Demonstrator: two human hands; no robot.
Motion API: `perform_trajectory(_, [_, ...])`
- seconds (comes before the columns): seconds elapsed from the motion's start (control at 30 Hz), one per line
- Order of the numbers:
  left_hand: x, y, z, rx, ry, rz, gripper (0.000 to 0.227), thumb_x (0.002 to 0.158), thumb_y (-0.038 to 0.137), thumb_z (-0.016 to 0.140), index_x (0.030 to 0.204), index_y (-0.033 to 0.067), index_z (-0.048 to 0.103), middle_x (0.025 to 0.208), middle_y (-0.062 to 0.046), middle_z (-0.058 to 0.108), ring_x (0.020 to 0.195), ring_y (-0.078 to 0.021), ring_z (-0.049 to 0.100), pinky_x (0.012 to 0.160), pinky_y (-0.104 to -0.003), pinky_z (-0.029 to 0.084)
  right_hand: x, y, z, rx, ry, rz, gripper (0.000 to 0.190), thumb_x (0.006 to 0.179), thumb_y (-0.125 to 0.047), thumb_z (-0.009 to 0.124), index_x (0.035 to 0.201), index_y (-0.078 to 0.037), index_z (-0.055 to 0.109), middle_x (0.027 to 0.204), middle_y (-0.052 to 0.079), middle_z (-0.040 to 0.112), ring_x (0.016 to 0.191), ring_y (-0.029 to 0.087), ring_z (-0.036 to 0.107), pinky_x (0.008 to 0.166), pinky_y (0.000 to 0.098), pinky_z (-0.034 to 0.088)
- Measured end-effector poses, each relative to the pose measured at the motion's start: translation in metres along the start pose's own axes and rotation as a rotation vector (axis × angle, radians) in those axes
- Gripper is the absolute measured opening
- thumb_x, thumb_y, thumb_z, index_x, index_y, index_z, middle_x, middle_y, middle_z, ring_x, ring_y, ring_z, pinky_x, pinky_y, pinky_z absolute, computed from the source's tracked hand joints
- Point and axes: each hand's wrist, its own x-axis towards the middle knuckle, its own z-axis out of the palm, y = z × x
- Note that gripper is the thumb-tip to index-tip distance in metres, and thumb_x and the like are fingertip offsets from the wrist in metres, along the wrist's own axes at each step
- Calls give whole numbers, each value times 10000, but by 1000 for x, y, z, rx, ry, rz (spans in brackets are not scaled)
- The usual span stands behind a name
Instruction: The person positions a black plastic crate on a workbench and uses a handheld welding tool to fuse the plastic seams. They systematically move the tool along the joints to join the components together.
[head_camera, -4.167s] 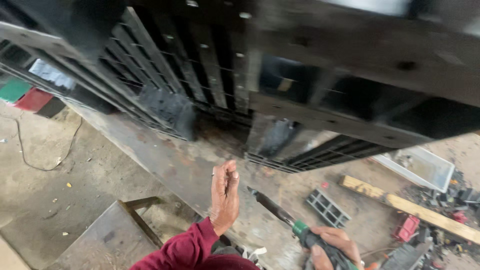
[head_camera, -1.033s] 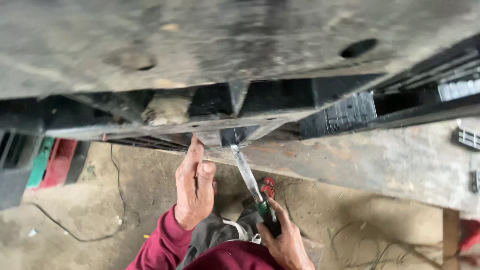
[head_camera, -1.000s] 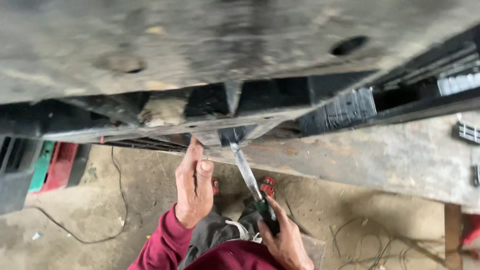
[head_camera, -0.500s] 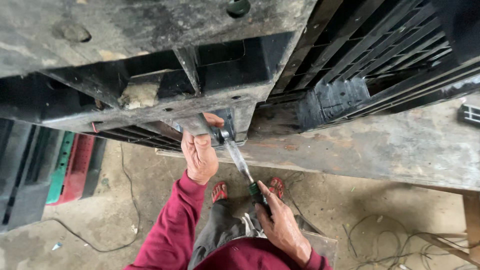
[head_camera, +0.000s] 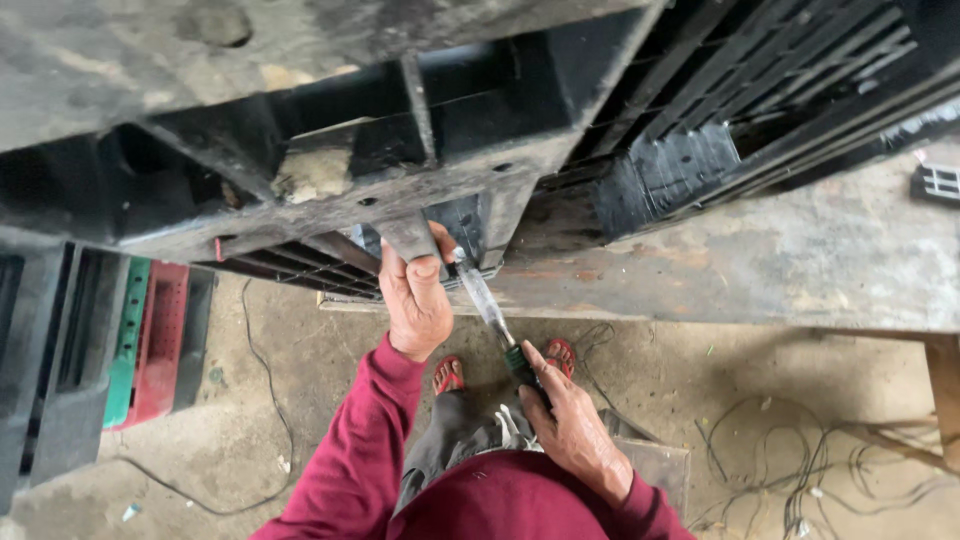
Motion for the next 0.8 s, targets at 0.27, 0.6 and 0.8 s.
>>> perform_trajectory(0.27, [-4,5,-1,-99,13,-90,533,1114,496,522,1300,-2,563,1255,-109,661,1093,-186,605,1032,-347,479,-5,-6,-5,128,2,33,604,934,-116,597,1513,-61,432,1126,236,704,965,391,714,842,397,553])
perform_trajectory(0.6, [-13,14,0,-98,50,-134,654,1120,481,537,1519,-26,431,1539,-143,513,1434,-209,476,1249,-356,307,-8,-5,-20,130,-83,137,620,924,-134,605,1519,-101,433,1040,197,737,843,311,740,794,364,558])
perform_trajectory(0.8, [-17,8,-1,-116,73,-214,757,1094,522,545,1544,-80,456,1575,-187,519,1418,-258,482,1253,-391,339,-10,-2,-24,182,-113,130,629,930,-136,579,1535,-104,408,935,175,699,741,229,654,738,339,544])
